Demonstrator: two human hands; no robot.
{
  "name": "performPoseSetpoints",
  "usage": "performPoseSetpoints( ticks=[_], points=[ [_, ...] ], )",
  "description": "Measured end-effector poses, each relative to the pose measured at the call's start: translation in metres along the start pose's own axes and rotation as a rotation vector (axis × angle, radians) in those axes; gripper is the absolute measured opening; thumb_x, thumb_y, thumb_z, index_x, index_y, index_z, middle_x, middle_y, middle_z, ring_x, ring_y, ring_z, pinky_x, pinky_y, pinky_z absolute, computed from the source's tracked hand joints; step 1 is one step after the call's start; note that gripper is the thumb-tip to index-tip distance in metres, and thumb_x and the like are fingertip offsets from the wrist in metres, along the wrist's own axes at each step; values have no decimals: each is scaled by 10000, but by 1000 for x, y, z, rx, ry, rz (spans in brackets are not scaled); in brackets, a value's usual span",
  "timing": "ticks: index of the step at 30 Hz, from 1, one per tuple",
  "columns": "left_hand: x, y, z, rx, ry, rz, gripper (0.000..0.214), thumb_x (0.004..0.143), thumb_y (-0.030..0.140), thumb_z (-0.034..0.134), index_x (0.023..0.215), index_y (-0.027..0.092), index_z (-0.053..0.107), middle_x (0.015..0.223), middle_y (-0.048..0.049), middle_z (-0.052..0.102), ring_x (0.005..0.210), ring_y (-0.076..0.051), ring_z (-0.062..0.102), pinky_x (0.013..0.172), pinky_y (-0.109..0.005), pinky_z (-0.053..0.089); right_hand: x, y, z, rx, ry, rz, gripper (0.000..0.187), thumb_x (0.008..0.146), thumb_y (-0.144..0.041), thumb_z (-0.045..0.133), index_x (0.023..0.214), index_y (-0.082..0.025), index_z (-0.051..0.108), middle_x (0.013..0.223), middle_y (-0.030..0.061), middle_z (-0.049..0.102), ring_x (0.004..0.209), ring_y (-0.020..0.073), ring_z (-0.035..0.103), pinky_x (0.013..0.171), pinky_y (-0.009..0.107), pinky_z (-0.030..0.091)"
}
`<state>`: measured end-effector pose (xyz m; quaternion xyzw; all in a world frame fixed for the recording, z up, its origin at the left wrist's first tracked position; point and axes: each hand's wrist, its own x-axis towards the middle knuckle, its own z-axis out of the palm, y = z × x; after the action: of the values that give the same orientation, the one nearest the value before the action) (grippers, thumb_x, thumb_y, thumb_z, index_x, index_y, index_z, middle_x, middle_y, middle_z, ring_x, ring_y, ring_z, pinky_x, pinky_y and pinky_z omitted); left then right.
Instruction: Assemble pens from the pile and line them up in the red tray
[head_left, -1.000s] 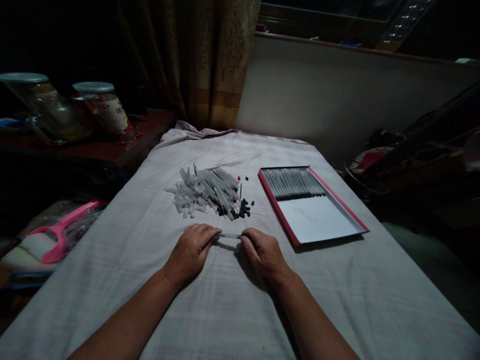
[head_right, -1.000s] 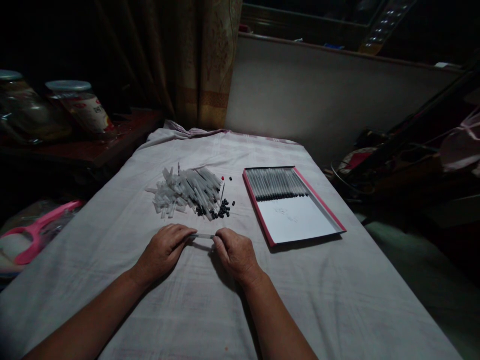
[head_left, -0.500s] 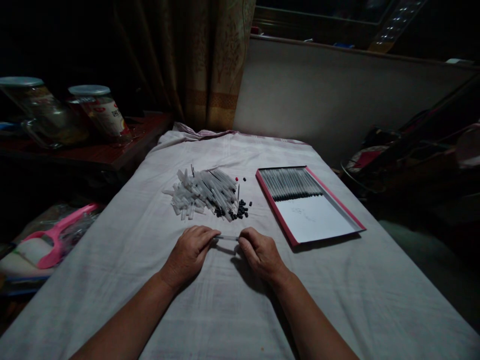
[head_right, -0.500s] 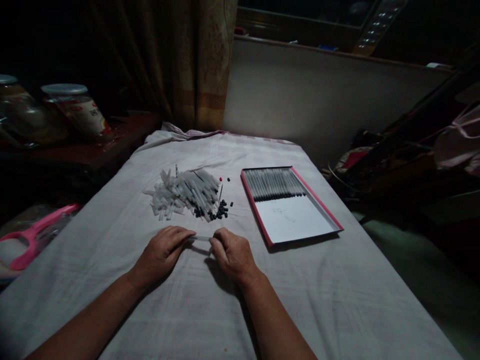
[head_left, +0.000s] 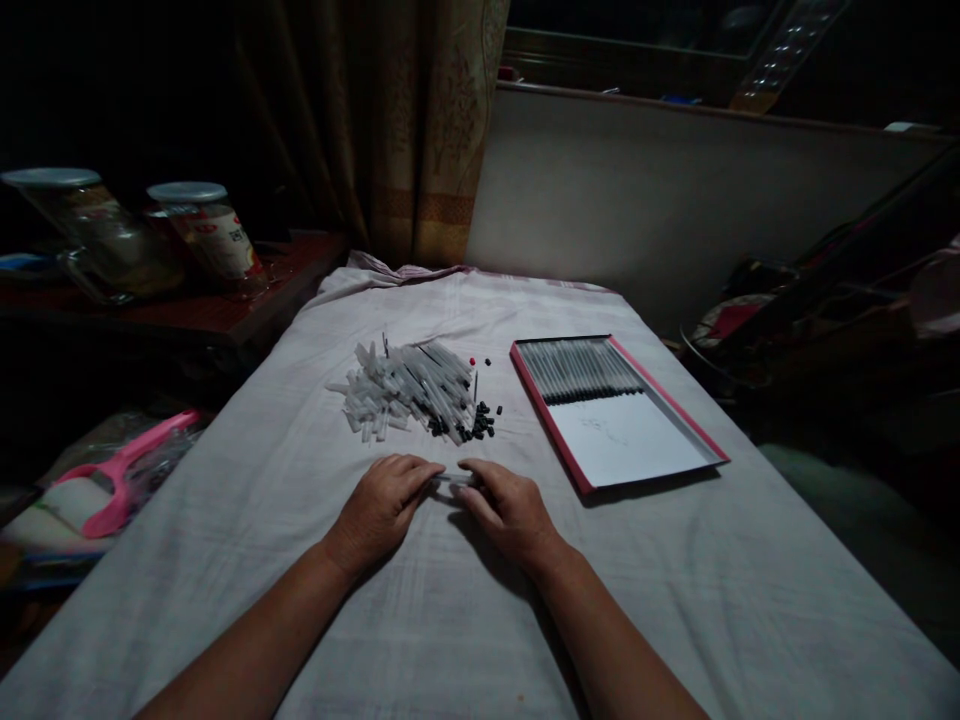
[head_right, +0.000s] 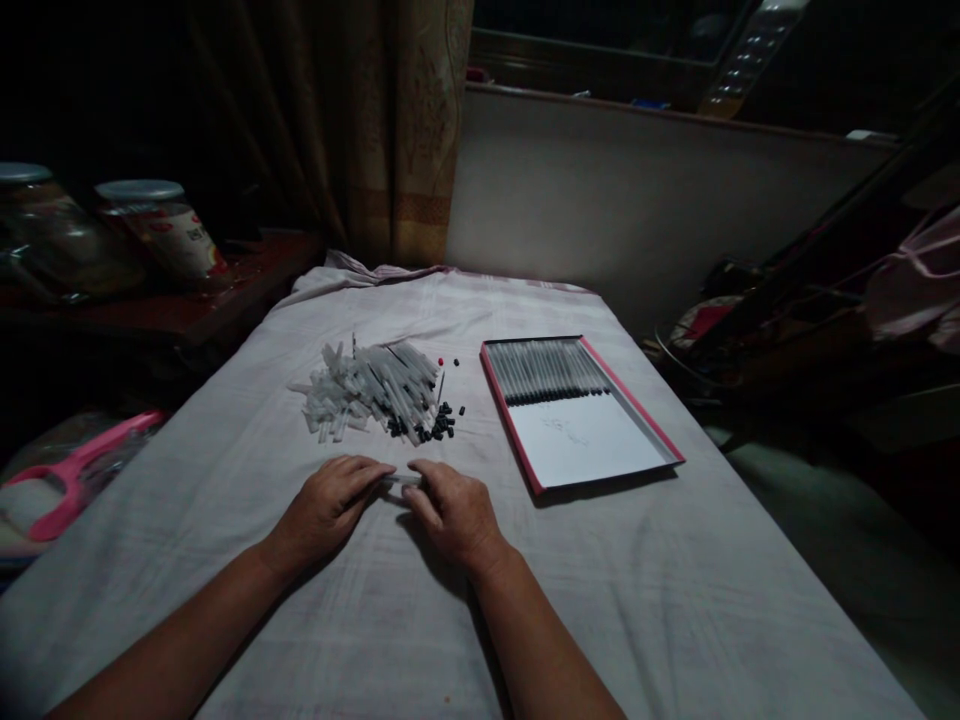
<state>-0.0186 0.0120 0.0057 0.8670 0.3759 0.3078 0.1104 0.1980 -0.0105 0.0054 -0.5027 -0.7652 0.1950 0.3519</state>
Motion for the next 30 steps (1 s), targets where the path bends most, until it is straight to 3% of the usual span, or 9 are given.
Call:
performPoseSetpoints(
  ticks=[3,9,13,17,21,25,30],
  points=[
    [3,-8,-4,47,-7,0,225,947,231,519,1121,207,661,963,-74,719,892,-201,653,791,-343,506,0,5,0,-15,26,-35,190,901,-237,537,1007,-210,693,929,79,750,844,193,693,763,289,525],
    [23,-47,-24,382,69,-120,216,917,258,527,1057,207,682,994,-100,699,930,-269,622,819,-416,477,3,15,-11,33,185,85,200,903,-257,506,910,-193,696,842,69,741,786,195,689,724,283,528],
    [38,-60,-27,533,-6,-103,162,868,245,572,969,223,697,1018,-106,679,952,-295,605,823,-438,462,4,18,-10,50,215,98,205,900,-271,505,916,-198,695,842,69,746,787,200,699,729,288,538],
    [44,-57,-26,595,-24,-104,101,861,248,585,906,201,662,1049,-121,675,993,-313,599,860,-465,432,3,19,-8,73,253,93,215,892,-265,509,939,-192,706,906,84,759,853,217,713,779,313,552],
    [34,-44,-24,481,2,-27,120,897,233,550,984,189,621,981,-104,701,1013,-301,607,933,-489,387,4,15,-12,115,285,75,201,880,-237,522,934,-189,710,889,81,758,834,211,714,772,311,562],
    [14,-32,-18,290,84,-41,173,950,298,502,1017,174,602,917,-82,706,865,-238,637,825,-396,454,4,10,-18,169,293,32,190,861,-206,529,898,-186,714,840,73,745,788,201,704,729,297,560],
    [2,-23,-14,160,108,-35,223,975,337,483,1059,191,629,938,-60,727,882,-213,653,825,-367,472,4,9,-18,171,266,28,183,842,-193,529,868,-187,709,817,62,740,755,186,695,709,282,553]
  ],
)
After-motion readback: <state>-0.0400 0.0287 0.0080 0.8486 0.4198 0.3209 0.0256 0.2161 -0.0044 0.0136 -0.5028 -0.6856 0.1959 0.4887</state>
